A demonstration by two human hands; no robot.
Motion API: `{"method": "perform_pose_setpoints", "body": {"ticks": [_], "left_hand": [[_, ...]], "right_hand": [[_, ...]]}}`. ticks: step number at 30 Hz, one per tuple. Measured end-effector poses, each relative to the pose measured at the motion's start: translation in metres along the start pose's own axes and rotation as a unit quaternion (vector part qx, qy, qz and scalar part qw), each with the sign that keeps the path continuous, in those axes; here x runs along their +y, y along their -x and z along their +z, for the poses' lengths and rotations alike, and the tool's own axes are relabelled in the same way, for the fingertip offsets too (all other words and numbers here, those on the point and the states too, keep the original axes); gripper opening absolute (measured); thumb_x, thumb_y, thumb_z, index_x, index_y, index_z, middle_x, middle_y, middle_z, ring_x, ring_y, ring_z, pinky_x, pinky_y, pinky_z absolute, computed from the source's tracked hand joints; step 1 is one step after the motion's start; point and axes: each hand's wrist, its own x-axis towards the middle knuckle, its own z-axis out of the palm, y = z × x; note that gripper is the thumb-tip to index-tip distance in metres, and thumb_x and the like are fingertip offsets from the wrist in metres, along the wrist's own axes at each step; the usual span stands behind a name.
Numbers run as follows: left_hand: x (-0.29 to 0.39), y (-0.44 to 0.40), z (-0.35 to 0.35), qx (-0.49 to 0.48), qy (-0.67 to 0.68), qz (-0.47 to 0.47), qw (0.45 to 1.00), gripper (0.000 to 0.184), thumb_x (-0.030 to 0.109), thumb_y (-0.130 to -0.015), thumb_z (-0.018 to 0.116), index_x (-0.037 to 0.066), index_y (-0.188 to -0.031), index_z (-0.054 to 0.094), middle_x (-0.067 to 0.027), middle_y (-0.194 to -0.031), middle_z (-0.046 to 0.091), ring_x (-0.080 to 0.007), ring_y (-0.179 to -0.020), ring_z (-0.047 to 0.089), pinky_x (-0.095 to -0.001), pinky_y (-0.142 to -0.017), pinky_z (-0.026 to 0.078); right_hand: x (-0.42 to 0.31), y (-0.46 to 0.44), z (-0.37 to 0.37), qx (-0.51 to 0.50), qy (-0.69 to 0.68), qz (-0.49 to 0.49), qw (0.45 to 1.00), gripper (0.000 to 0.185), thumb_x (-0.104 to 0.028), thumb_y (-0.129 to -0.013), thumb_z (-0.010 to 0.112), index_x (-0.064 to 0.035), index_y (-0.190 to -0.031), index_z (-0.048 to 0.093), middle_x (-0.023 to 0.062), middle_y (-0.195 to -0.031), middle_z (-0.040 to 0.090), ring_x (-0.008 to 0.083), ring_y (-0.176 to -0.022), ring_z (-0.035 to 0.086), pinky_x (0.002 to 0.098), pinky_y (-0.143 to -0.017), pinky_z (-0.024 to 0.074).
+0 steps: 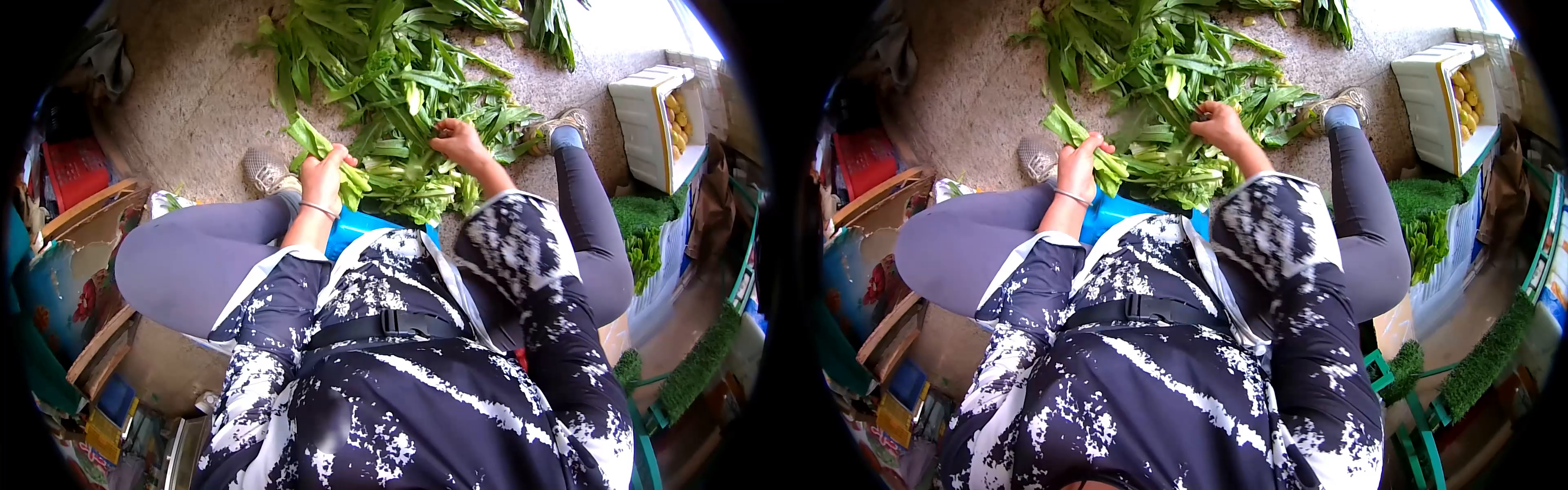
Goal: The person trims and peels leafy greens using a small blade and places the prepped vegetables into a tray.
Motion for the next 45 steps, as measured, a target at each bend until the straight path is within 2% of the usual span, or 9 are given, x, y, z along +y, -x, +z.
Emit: {"method": "perform_pose_setpoints", "body": {"ticks": [4,15,18,19,25,35,41,44,45], "left_hand": [[0.002,0.001,0.003,-0.013,-0.008,0.021,1.0,0.008,0.007,-0.078,0.053,0.001,-0.084,0.052,-0.0103,-0.069,0.057,-0.0191,-0.065,0.057,-0.029,-0.061,0.046],[0.003,-0.001,-0.001,0.017,0.01,0.01,1.0,0.011,0.007,-0.076,0.055,0.001,-0.085,0.053,-0.01,-0.067,0.057,-0.0195,-0.062,0.058,-0.0295,-0.059,0.047],[0.004,0.001,0.001,0.015,0.009,0.008,1.0,0.01,0.007,-0.076,0.055,0.001,-0.085,0.053,-0.0099,-0.067,0.057,-0.0194,-0.062,0.058,-0.0294,-0.059,0.047],[0.004,0.001,0.0,0.009,0.009,0.011,1.0,0.01,0.006,-0.076,0.055,0.002,-0.085,0.053,-0.0092,-0.068,0.057,-0.0192,-0.062,0.058,-0.0294,-0.059,0.047],[-0.003,-0.001,-0.001,0.012,-0.011,0.004,1.0,0.011,0.007,-0.076,0.059,0.003,-0.084,0.054,-0.0065,-0.066,0.055,-0.0173,-0.059,0.057,-0.0297,-0.054,0.047],[-0.008,0.015,0.013,-0.029,-0.012,-0.043,0.999,0.034,0.021,-0.066,0.076,0.001,-0.087,0.058,-0.0037,-0.07,0.057,-0.0119,-0.051,0.051,-0.0252,-0.047,0.044],[-0.008,0.012,0.01,-0.039,0.041,-0.025,0.998,0.023,0.014,-0.072,0.07,0.002,-0.088,0.057,-0.006,-0.083,0.059,-0.0155,-0.059,0.056,-0.0277,-0.054,0.05],[-0.011,0.005,0.004,-0.008,0.1,-0.012,0.995,0.016,0.006,-0.075,0.064,0.001,-0.088,0.056,-0.0069,-0.083,0.059,-0.0189,-0.064,0.058,-0.0306,-0.057,0.052],[-0.012,0.004,0.003,0.0,0.099,-0.008,0.995,0.016,0.006,-0.075,0.064,0.001,-0.088,0.056,-0.007,-0.083,0.059,-0.0194,-0.064,0.058,-0.0312,-0.057,0.052]], "right_hand": [[0.012,0.035,-0.026,-0.181,-0.009,-0.059,0.982,0.028,-0.008,-0.072,0.062,-0.0023,-0.099,0.059,0.0021,-0.075,0.062,0.0083,-0.06,0.053,0.0211,-0.053,0.0426],[0.083,0.019,-0.053,0.034,-0.243,0.069,0.967,0.025,-0.013,-0.073,0.063,-0.0078,-0.098,0.058,-0.0008,-0.079,0.062,0.0043,-0.057,0.05,0.0176,-0.042,0.0303],[0.089,0.018,-0.04,0.326,0.277,0.074,0.901,0.039,-0.026,-0.074,0.064,-0.0066,-0.106,0.055,0.0079,-0.085,0.061,0.0203,-0.078,0.059,0.033,-0.062,0.0464],[0.089,0.02,-0.034,0.359,0.288,0.028,0.887,0.036,-0.029,-0.072,0.064,-0.0115,-0.103,0.056,0.0101,-0.09,0.058,0.0269,-0.081,0.058,0.037,-0.073,0.0458],[0.053,0.001,0.032,0.219,0.365,-0.105,0.899,0.026,-0.024,-0.072,0.062,-0.0136,-0.096,0.057,0.0113,-0.093,0.053,0.0301,-0.08,0.058,0.0395,-0.069,0.0472],[-0.005,0.063,0.053,0.197,0.133,-0.244,0.94,0.024,-0.016,-0.063,0.069,-0.0089,-0.085,0.062,0.0067,-0.08,0.057,0.0256,-0.073,0.057,0.0338,-0.064,0.0447],[-0.009,0.077,0.066,0.235,0.101,-0.331,0.908,0.024,-0.008,-0.066,0.069,-0.007,-0.089,0.063,0.0039,-0.085,0.059,0.0184,-0.073,0.058,0.0262,-0.066,0.0466],[0.014,0.057,0.06,0.329,-0.192,-0.165,0.91,0.014,-0.008,-0.073,0.063,-0.0033,-0.086,0.061,0.0033,-0.08,0.059,0.0147,-0.07,0.057,0.0263,-0.065,0.0465],[0.019,0.065,0.054,0.268,-0.273,-0.074,0.921,0.017,-0.018,-0.077,0.062,-0.0031,-0.085,0.061,0.0005,-0.069,0.054,0.0091,-0.057,0.051,0.0241,-0.051,0.0423]]}}
